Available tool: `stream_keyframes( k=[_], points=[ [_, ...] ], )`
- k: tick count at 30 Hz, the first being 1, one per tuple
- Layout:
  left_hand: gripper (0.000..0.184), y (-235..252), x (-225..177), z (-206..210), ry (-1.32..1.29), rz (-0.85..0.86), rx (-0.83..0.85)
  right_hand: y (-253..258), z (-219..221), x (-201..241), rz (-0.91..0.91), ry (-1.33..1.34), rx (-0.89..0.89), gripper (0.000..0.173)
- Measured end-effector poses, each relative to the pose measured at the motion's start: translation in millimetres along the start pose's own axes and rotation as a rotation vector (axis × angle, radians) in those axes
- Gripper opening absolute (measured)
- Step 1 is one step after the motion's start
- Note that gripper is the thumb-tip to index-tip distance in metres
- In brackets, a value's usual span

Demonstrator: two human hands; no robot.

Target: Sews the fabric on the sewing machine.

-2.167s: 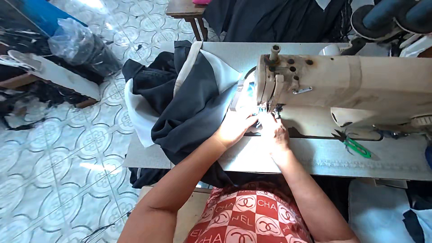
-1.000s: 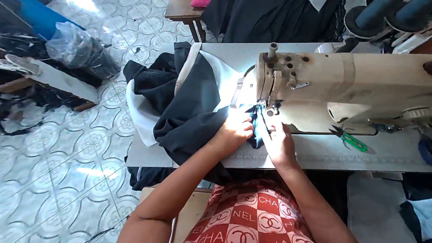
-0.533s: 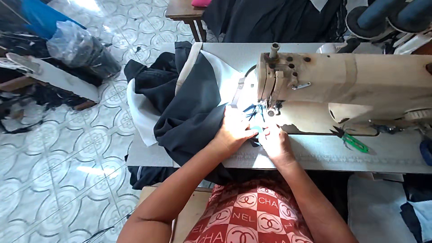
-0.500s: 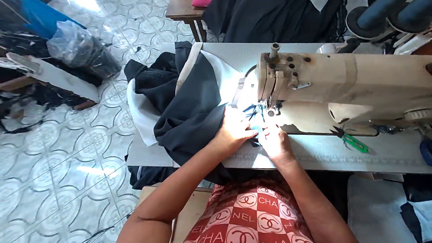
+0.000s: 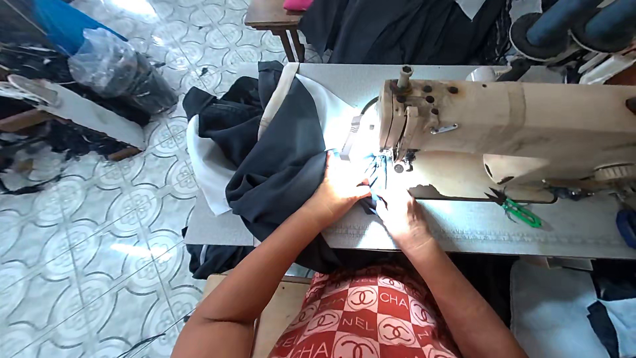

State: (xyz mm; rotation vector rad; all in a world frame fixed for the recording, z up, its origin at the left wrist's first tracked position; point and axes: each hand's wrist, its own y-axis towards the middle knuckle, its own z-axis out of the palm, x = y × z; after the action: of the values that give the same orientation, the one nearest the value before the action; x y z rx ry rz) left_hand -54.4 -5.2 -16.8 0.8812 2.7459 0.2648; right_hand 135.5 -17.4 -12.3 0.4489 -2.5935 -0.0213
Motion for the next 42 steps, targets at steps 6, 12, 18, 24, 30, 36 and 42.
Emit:
stream_keyframes(
  k=[6, 12, 18, 24, 30, 36, 42],
  points=[
    [0.029, 0, 0, 0, -0.03, -0.013, -0.025, -3, 5, 0, 0.007, -0.029, 0.002, 0.026],
    [0.027, 0, -2, 0, -0.027, -0.007, -0.04, -3, 11, -2, -0.034, -0.039, -0.067, 0.023],
    [0.029, 11, 9, 3, -0.003, -0.049, -0.059, 19, 14, -9, -0.019, -0.002, -0.12, 0.018],
    [0.034, 20, 14, 7, -0.011, -0.101, -0.027, 36, 12, -10, 0.035, -0.041, -0.053, 0.023],
    [0.032, 23, 16, 15, -0.219, -0.333, -0.023, 14, -5, -19, 0.394, 0.718, 0.078, 0.022],
    [0.025, 24, 14, 9, -0.412, -0.471, -0.031, 14, 15, -1, 0.362, 0.994, 0.018, 0.028],
    [0.048, 14, 11, 6, -0.266, -0.19, -0.1, 19, 23, 0, 0.36, 1.051, -0.101, 0.02]
  ],
)
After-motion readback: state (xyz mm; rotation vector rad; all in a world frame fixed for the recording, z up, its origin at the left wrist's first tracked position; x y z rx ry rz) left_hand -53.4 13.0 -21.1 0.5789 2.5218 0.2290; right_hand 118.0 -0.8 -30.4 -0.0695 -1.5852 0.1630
